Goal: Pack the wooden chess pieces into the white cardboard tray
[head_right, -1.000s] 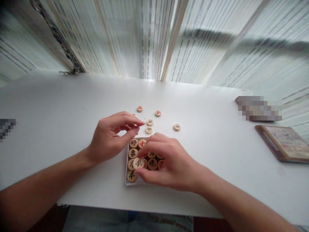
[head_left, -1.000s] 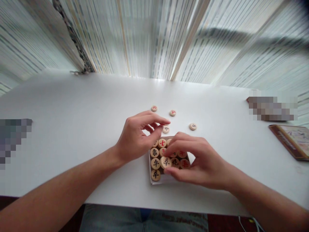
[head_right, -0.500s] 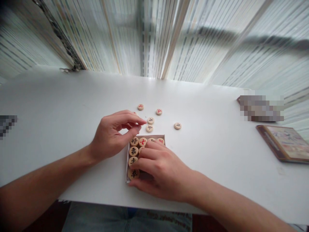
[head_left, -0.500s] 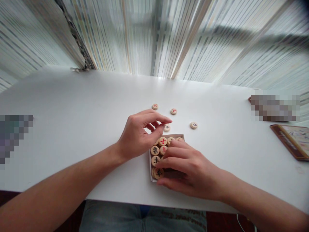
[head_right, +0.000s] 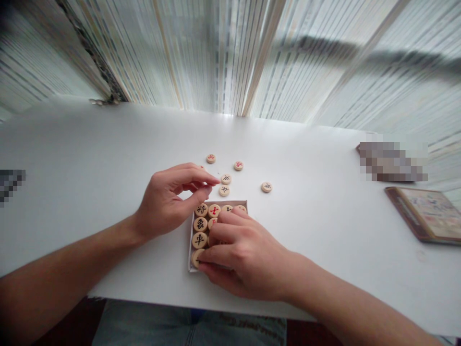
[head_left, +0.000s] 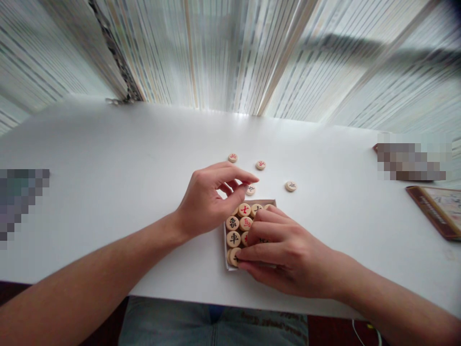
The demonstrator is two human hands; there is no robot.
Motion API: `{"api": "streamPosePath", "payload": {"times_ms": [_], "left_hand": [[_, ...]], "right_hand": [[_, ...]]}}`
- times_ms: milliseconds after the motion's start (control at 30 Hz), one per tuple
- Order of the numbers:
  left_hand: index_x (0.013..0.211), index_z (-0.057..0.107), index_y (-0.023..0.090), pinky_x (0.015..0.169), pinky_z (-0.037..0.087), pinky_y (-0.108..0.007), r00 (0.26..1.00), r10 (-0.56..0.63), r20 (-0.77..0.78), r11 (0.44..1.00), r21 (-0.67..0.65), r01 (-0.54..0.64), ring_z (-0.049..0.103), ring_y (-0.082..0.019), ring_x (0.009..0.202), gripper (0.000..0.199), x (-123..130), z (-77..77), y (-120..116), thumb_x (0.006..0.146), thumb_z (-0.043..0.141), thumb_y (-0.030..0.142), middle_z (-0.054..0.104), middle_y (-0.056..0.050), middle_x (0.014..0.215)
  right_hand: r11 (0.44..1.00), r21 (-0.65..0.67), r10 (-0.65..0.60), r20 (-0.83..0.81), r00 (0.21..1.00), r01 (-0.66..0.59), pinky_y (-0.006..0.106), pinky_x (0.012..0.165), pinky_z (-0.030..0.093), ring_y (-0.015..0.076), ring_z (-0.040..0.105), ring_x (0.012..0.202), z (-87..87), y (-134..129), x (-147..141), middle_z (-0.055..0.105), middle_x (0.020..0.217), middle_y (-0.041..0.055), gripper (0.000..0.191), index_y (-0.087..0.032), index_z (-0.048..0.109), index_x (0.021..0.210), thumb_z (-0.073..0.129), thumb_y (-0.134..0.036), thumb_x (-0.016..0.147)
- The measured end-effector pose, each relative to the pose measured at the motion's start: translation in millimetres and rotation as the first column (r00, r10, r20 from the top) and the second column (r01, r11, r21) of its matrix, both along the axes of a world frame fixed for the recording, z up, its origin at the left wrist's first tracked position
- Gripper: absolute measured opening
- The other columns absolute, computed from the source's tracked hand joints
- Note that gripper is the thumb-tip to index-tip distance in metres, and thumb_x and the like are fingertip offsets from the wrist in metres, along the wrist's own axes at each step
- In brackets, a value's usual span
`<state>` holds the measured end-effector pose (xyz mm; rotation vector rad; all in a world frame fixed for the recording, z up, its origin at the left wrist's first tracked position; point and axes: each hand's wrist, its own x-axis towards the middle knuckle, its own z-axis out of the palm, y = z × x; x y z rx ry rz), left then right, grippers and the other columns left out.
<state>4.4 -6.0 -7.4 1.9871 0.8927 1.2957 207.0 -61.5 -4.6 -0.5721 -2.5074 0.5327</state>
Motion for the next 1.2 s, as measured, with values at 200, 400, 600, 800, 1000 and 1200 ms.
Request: {"api": "streamPosePath", "payload": {"times_ms": [200,400,600,800,1000,1200], "left_hand": [[0.099,0.083,0.016,0.069,0.063,-0.022,1.000,0.004,-0.004,1.000,0.007,-0.003,0.076,-0.016,0.084,0.021,0,-0.7,0,0.090,0.067,0.007,0.082,-0.007,0.098],[0.099,0.083,0.016,0.069,0.063,-0.023,1.000,0.000,-0.001,1.000,0.002,0.000,0.076,-0.016,0.085,0.021,0,-0.5,1,0.090,0.067,0.006,0.082,-0.007,0.098],[0.099,0.083,0.017,0.070,0.064,-0.023,1.000,0.003,0.004,1.000,-0.011,-0.003,0.076,-0.016,0.086,0.022,0,0.4,1,0.090,0.067,0.006,0.082,-0.007,0.098],[0.101,0.084,0.016,0.070,0.064,-0.023,1.000,0.004,0.005,1.000,-0.010,-0.004,0.076,-0.016,0.087,0.022,-1,-0.8,1,0.090,0.067,0.006,0.082,-0.007,0.098],[0.103,0.084,0.017,0.069,0.065,-0.023,0.999,0.043,0.010,0.999,-0.012,-0.043,0.076,-0.015,0.084,0.018,-5,-2.2,7,0.091,0.072,0.009,0.082,-0.006,0.098],[0.105,0.084,0.016,0.067,0.064,-0.023,0.987,0.151,0.048,0.988,-0.050,-0.149,0.078,-0.015,0.079,0.018,-13,-4.9,23,0.089,0.075,0.012,0.084,-0.007,0.100]], "right_hand": [[1.000,0.020,-0.006,0.000,1.000,0.006,0.041,0.084,0.046,0.0210,0.056,0.079,-2.0,0,-1,0.072,0.080,0.0055,0.018,-0.019,0.081,0.093,0.066,-0.019,0.102],[1.000,0.024,-0.004,-0.012,1.000,0.005,0.041,0.080,0.044,0.0215,0.055,0.080,-3.5,-1,-2,0.073,0.082,0.0053,0.016,-0.017,0.082,0.095,0.068,-0.019,0.102],[1.000,0.014,0.000,-0.028,1.000,0.000,0.041,0.084,0.045,0.0218,0.057,0.081,-4.1,-1,-4,0.075,0.082,0.0053,0.018,-0.016,0.083,0.093,0.067,-0.020,0.103],[0.999,0.031,-0.009,-0.015,1.000,0.009,0.040,0.079,0.043,0.0218,0.055,0.079,-4.4,-1,-4,0.075,0.081,0.0043,0.019,-0.017,0.083,0.094,0.067,-0.020,0.103],[0.996,0.079,-0.022,-0.122,0.992,0.031,0.038,0.072,0.043,0.0200,0.055,0.071,-1.4,5,-1,0.070,0.073,0.0054,0.017,-0.013,0.082,0.088,0.069,-0.018,0.099],[0.920,0.050,-0.346,-0.360,0.867,0.388,0.032,0.059,0.042,0.0157,0.057,0.059,-2.4,35,24,0.071,0.067,0.0051,0.017,-0.016,0.079,0.081,0.072,-0.015,0.096]]}}
